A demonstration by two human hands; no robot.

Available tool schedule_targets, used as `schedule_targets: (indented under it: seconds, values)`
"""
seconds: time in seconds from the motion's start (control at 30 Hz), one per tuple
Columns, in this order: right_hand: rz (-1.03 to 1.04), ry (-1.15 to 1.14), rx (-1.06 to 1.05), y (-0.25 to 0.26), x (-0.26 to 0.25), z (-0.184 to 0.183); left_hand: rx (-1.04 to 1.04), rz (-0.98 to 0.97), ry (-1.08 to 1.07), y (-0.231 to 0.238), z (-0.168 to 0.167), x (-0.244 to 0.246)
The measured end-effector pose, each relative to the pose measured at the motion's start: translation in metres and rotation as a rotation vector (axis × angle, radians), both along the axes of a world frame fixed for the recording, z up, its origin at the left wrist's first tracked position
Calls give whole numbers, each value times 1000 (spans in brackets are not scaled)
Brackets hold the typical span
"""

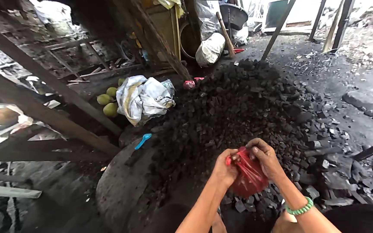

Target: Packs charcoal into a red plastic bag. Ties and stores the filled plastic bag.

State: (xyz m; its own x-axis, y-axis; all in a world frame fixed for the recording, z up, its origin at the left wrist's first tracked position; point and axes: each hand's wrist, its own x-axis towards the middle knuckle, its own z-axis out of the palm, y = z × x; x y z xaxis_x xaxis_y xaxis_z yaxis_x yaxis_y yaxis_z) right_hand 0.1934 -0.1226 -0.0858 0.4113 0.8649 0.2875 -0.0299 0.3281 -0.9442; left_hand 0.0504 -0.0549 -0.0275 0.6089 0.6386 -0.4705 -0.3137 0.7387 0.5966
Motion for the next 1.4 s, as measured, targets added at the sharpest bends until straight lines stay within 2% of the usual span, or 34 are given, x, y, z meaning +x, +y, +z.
schedule_targets:
  seconds: [0.1, 0.2, 0.3, 0.4, 0.47, 0.57, 0.63, 0.73, 0.83, 0.93, 1.03, 1.1, 1.13, 1.2, 1.27, 1.4]
  values:
    - [-86, -232, 34, -2, -2, 1, -101, 61, -79, -8, -1, 8]
    - [-211, -529, 91, -3, -5, 1, 84, -33, 29, -8, 2, 11]
    - [-371, -528, 111, 1, -2, -3, 279, -165, 98, -4, 1, 8]
    - [-428, -599, 121, 7, 4, -10, 431, -269, 271, -4, 5, 2]
    - [-457, -763, 141, 12, 10, -14, 688, -344, 456, -5, 4, 0]
    - [-485, -981, 228, 20, 13, -10, 1223, -549, 806, -10, 19, -6]
    - [-465, -1079, 270, 23, 12, 0, 1356, -617, 916, -14, 24, -11]
    - [-379, -1256, 263, 21, 33, 3, 1294, -704, 937, -22, 26, -38]
    - [-294, -1308, 149, 15, 62, -19, 1137, -756, 848, -36, 15, -67]
    - [-279, -1274, 99, 10, 59, -25, 835, -567, 581, -39, 0, -76]
    - [-352, -1210, 86, 5, 57, -23, 351, -303, 292, -33, -3, -74]
    - [-426, -1171, 93, -4, 50, -24, 134, -197, 253, -21, -3, -72]
    - [-448, -1136, 97, -11, 43, -26, 96, -157, 269, -14, -3, -69]
    - [-452, -1049, 126, -24, 19, -34, 154, -100, 350, 0, -5, -62]
    - [-389, -984, 178, -33, -13, -40, 306, -105, 427, 8, -7, -51]
    - [-314, -992, 298, -27, -57, -24, 597, -314, 534, 5, -5, -26]
